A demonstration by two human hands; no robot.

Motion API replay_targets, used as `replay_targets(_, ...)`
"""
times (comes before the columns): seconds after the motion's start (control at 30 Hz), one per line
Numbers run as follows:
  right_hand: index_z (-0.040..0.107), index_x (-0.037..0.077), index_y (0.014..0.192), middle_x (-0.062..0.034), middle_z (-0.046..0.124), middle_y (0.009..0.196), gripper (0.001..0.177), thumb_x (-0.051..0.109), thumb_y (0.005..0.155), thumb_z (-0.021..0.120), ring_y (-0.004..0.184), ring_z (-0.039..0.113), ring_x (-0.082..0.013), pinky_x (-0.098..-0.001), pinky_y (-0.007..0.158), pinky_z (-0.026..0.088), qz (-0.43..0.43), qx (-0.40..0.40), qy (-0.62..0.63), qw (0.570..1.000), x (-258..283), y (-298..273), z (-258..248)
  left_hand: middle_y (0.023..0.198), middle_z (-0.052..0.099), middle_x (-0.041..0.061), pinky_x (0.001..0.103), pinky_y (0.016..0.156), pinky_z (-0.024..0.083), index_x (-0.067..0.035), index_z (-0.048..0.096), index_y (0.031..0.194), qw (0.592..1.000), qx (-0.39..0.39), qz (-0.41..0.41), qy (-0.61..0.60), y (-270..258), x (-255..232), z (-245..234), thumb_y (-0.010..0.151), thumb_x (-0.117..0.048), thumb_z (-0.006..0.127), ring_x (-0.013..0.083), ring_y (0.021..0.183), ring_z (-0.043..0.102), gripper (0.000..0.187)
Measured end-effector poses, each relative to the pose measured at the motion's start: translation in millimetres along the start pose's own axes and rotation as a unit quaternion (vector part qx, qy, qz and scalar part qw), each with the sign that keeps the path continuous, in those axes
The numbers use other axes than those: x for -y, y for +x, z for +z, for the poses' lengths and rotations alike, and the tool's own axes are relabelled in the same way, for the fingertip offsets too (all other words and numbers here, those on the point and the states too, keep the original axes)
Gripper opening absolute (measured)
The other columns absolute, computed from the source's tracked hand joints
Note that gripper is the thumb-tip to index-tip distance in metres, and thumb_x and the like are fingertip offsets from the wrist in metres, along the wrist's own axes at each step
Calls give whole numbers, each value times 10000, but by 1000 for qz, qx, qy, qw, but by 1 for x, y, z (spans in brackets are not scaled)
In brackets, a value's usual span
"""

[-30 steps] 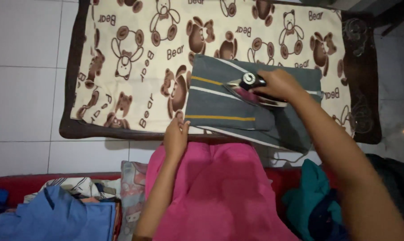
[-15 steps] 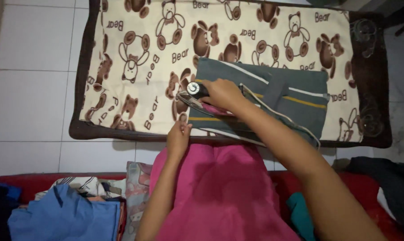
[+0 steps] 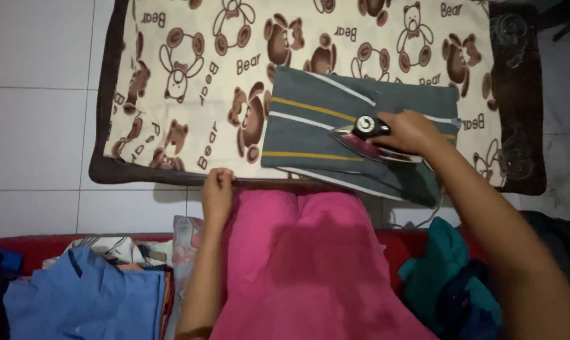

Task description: Ironing and folding a grey striped cloth on a low surface.

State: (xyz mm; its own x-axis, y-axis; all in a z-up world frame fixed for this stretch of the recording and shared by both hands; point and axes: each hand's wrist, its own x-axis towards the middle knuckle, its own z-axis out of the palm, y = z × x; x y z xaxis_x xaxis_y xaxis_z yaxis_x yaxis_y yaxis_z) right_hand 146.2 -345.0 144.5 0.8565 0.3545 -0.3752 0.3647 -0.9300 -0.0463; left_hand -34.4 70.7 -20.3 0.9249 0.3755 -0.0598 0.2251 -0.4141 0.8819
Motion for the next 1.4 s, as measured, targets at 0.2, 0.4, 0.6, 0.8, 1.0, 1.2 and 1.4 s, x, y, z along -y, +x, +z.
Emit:
replay_targets(0.2,677,200,1233,-191,748,919,524,502,813,761,847,721,-412,-537,725,557,-77,3,20,997,76,32,0,919,753,92,326,785,544,-36,643,1064,997,-41,7,-70,5,19,-26,1051,-273,586,195,849,717,245)
replay_targets(0.4,707,166,1165,-212,738,918,483,470,801,797,868,713,-429,-549,762,555,-173,-11,48,984,193,52,9,866,730,80,321,673,515,-26,644,1078,993,-91,-66,-43,5,22,-67,1051,-273,567,174,707,642,260)
replay_targets(0.6,687,130,1122,-205,734,873,418,424,838,769,836,717,-432,-552,730,566,-178,-24,49,983,190,33,18,892,719,63,291,673,486,-27,644,1058,981,-167,-73,-72,15,13,-102,1125,-294,512,141,716,611,305)
replay_targets(0.8,682,130,1123,-219,733,856,394,403,845,742,817,716,-441,-575,686,555,-97,-37,52,993,113,-17,14,892,701,72,276,720,528,-28,638,1109,978,-141,-45,-147,41,5,-65,1096,-267,507,123,786,642,273)
replay_targets(1.0,610,54,1248,-255,725,816,534,394,864,755,772,719,-442,-556,654,564,47,-73,24,996,64,-28,15,1051,708,148,368,879,544,-6,627,1146,996,-49,22,-71,58,-60,33,1096,-255,501,247,970,692,284)
replay_targets(1.2,638,54,1084,-262,725,895,458,420,855,793,830,706,-467,-571,695,557,147,-152,83,974,60,27,-6,1550,481,235,520,1205,304,-6,508,1481,962,-21,237,131,71,-107,117,1060,-204,541,415,1453,398,467)
replay_targets(1.4,663,23,1042,-253,733,936,527,454,815,864,898,715,-438,-534,784,568,151,-219,73,961,2,97,0,1656,340,167,515,1252,239,-18,416,1548,912,36,302,275,79,-107,135,1057,-321,544,369,1527,309,591)
